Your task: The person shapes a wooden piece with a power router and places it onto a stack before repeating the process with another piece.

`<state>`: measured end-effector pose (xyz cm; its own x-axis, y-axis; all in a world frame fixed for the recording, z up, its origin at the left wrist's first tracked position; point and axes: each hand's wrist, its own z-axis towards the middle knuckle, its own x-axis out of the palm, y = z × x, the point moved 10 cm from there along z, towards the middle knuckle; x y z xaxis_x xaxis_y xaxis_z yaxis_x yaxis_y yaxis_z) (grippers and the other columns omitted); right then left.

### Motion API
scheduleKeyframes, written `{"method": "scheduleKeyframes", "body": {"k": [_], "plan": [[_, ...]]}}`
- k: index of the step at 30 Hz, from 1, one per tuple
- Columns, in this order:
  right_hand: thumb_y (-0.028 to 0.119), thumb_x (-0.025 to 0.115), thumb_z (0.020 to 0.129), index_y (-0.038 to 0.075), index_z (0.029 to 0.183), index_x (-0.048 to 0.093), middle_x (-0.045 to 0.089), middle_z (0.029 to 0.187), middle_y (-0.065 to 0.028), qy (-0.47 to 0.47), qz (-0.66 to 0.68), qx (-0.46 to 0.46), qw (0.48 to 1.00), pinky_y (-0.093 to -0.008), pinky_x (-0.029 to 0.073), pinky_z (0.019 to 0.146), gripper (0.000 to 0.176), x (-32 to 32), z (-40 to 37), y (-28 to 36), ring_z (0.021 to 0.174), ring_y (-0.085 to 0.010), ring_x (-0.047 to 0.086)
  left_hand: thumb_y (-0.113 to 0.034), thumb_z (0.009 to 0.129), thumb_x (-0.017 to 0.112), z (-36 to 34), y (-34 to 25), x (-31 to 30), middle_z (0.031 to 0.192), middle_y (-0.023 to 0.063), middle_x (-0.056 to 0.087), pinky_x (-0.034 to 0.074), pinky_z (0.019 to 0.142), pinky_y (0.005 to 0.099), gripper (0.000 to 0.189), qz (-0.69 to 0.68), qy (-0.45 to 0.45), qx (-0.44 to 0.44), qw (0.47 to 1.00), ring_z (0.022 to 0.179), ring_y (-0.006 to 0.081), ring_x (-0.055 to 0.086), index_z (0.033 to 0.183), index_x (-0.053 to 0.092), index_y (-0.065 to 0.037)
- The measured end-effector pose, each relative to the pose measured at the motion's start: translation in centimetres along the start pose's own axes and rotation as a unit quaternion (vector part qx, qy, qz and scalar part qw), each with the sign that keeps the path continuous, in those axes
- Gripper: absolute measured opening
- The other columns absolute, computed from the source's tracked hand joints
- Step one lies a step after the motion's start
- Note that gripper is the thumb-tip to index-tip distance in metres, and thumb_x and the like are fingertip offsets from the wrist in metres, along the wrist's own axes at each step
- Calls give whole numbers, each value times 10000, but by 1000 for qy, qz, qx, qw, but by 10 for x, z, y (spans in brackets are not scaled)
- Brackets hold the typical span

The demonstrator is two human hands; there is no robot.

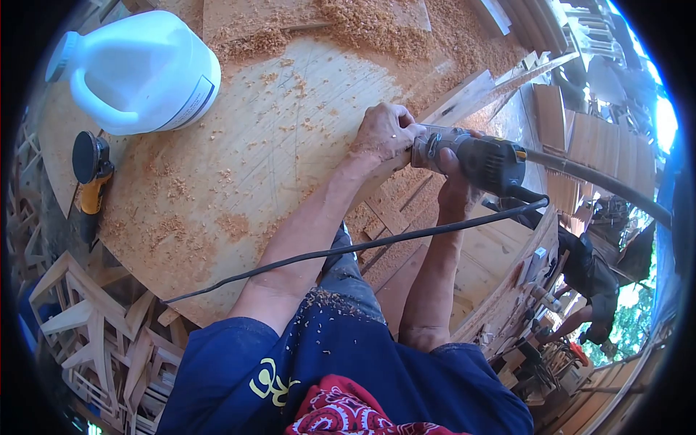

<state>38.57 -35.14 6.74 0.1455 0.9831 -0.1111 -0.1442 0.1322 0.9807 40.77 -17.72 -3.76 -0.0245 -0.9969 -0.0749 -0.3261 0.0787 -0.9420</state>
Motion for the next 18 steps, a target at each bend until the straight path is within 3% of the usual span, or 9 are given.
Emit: {"method": "scheduleKeyframes", "body": {"k": [16,18], "plan": [[-13,770,751,41,1271,554,596,1202,-90,-3,20,-50,999,-376,501,966,566,-11,32,-2,1089,-217,602,-284,787,815,33,-12,17,815,100,751,557,740,324,258,3,1,12,1000,749,171,708,862,772,-41],[0,776,752,37,1273,549,599,1201,-88,-15,7,-16,1000,-374,498,971,570,-12,34,-4,1089,-217,603,-287,786,818,38,-14,19,817,97,752,555,741,323,253,8,2,11,1000,752,169,707,856,773,-47]]}}
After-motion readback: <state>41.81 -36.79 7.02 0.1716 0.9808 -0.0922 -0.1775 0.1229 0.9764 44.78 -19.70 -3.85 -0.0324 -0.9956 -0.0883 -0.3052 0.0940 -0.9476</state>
